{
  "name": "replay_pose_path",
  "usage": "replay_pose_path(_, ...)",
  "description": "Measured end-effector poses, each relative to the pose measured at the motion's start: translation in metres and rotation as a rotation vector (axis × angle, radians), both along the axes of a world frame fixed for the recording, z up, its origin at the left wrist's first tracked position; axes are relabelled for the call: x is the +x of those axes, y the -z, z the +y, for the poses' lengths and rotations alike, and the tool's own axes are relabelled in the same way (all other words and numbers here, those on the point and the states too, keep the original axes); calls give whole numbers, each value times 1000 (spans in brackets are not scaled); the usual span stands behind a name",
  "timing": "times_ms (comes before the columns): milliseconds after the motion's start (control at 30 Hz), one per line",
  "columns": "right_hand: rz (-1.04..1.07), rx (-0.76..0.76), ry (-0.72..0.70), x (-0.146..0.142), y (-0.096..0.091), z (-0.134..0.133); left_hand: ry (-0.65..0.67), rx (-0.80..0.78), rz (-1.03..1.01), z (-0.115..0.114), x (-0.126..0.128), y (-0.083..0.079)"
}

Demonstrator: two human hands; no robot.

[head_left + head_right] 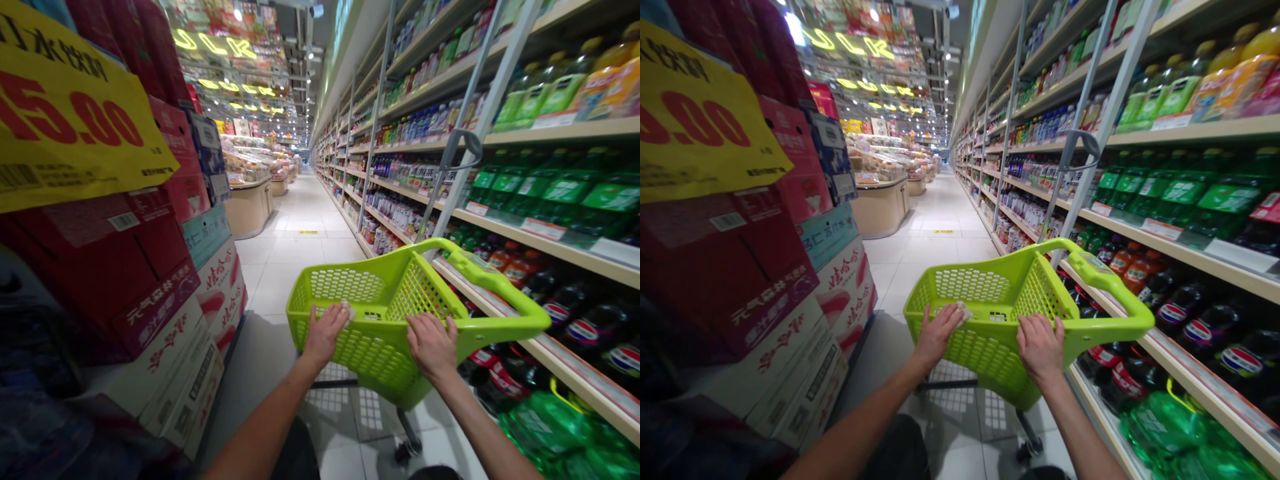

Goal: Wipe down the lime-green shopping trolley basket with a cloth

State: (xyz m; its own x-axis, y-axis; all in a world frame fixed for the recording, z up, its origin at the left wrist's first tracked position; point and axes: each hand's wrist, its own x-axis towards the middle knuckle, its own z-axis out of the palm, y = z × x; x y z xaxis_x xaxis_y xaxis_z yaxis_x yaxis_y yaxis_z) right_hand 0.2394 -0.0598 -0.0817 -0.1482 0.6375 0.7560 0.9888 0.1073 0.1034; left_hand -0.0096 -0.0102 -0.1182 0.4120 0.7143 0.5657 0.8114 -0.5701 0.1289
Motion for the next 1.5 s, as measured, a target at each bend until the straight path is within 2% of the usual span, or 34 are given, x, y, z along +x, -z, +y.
replay_pose_path(167,50,1,32,-2,0,-3,-194,-99,-13,14,-61,-5)
replay_pose_path(233,52,7,43,-3,1,-1,-244,-164,-41,16,-72,-7)
replay_pose_path(367,-11,20,-4,5,5,6,-250,-239,-63,11,-68,-9)
replay_pose_path(533,-92,36,-36,39,11,24,-246,-204,-102,-9,-52,-6)
replay_pose_path(633,-116,13,-38,49,16,39,-218,-144,-116,-20,-40,5)
replay_pose_path(767,-151,-156,-154,23,24,47,-95,-35,-32,-29,-30,20)
replay_pose_path(833,-144,-247,-177,5,28,47,5,37,58,-31,-31,23)
replay_pose_path(900,-122,-275,-165,-4,32,48,88,126,130,-33,-36,23)
replay_pose_path(1033,-120,-275,-156,-4,32,47,131,278,127,-46,-44,33)
replay_pose_path(1100,-123,-292,-128,-3,28,43,126,263,115,-60,-48,47)
replay_pose_path(1200,-125,-345,-103,-8,21,39,147,160,165,-85,-65,75)
replay_pose_path(1267,-117,-371,-93,-13,18,37,35,105,137,-94,-80,83)
replay_pose_path(1333,-103,-383,-85,-16,16,37,-100,86,83,-92,-89,75)
replay_pose_path(1400,-92,-383,-78,-17,16,36,-175,140,25,-82,-86,53)
replay_pose_path(1467,-85,-384,-76,-17,16,36,-173,221,-13,-70,-73,32)
replay_pose_path(1500,-81,-386,-74,-17,16,35,-123,250,-7,-66,-65,26)
